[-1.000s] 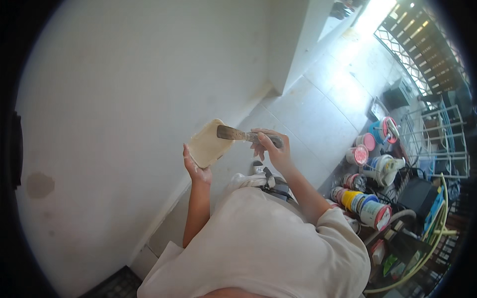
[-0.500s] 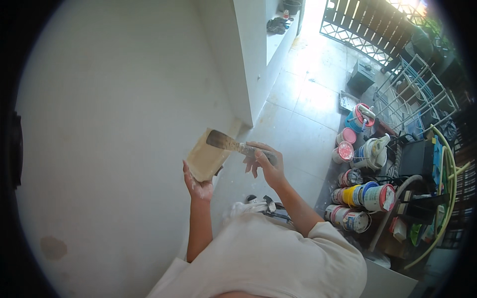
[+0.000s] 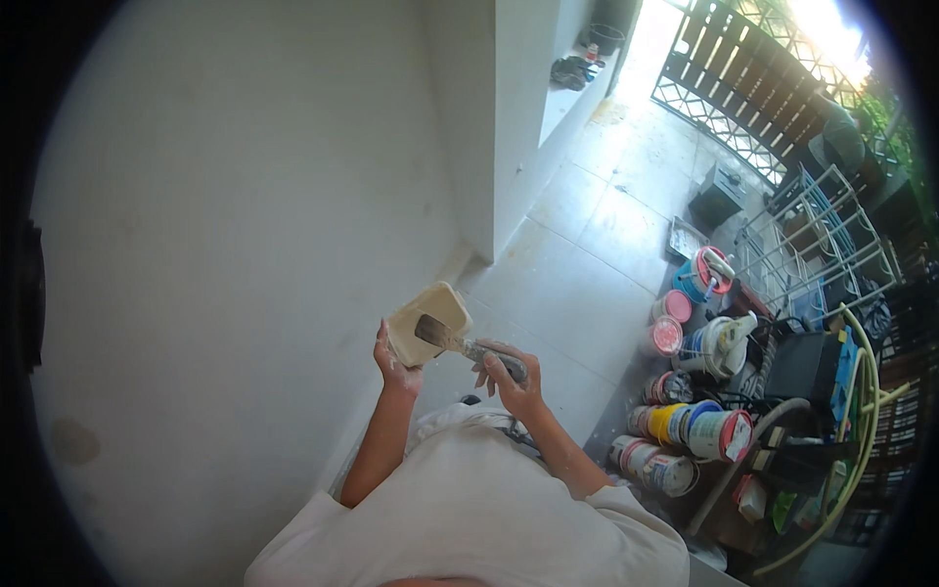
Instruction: The person applies filler material to a hole in a wall using a spatula.
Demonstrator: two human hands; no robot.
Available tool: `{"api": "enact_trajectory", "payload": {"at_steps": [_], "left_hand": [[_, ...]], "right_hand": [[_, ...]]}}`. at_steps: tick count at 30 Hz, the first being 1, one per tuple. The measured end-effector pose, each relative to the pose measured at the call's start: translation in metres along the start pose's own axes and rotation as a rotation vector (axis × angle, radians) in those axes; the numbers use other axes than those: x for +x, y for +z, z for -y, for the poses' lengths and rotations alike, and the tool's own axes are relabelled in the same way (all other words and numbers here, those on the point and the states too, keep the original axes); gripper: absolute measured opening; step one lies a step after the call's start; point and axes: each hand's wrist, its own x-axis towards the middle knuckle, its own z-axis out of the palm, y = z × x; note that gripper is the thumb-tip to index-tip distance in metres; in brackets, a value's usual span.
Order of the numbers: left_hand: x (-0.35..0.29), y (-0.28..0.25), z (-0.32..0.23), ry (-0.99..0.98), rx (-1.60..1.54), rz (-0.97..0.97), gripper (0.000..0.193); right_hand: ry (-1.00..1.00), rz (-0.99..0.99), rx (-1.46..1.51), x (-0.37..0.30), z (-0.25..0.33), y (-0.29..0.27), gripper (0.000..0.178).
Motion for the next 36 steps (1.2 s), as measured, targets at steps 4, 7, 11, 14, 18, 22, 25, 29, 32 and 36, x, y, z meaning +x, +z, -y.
{"api": "enact_trajectory", "payload": {"at_steps": [4,7,11,14,18,22,25,29,32,36], "left_hand": [[-0.012,0.002,0.003,-0.007,-0.05,-0.075,0.051],[-0.015,-0.007,0.012,0.066,-0.02,-0.134,0.06],[-0.035,-0.017,0.021,0.128,-0.059,-0.251,0.066],[-0.059,-0.029,0.032,0.176,-0.09,-0.318,0.068],[-0.062,-0.051,0.022,0.297,-0.107,-0.292,0.069],[-0.055,-0.056,0.023,0.287,-0.107,-0.265,0.068],[-0.043,-0.055,0.029,0.177,-0.024,-0.306,0.065],[-0.041,-0.06,0.027,0.144,-0.049,-0.365,0.065],[-0.042,-0.075,0.026,0.08,0.034,-0.338,0.062],[-0.077,-0.057,0.006,0.123,-0.001,-0.289,0.061]], "right_hand": [[0.007,0.016,0.073,0.006,0.003,-0.006,0.036],[0.035,0.057,0.121,0.016,0.006,-0.009,0.038],[0.109,0.118,0.196,0.032,0.003,-0.009,0.042],[0.164,0.188,0.212,0.037,0.0,-0.015,0.043],[0.151,0.332,0.154,0.045,-0.005,-0.015,0.043],[0.151,0.323,0.142,0.043,-0.02,-0.015,0.043],[0.135,0.269,0.142,0.035,-0.018,-0.015,0.042],[0.121,0.223,0.12,0.031,-0.02,-0.016,0.038],[0.097,0.203,0.113,0.025,-0.013,-0.017,0.039],[0.121,0.223,0.118,0.015,0.002,-0.012,0.045]]}}
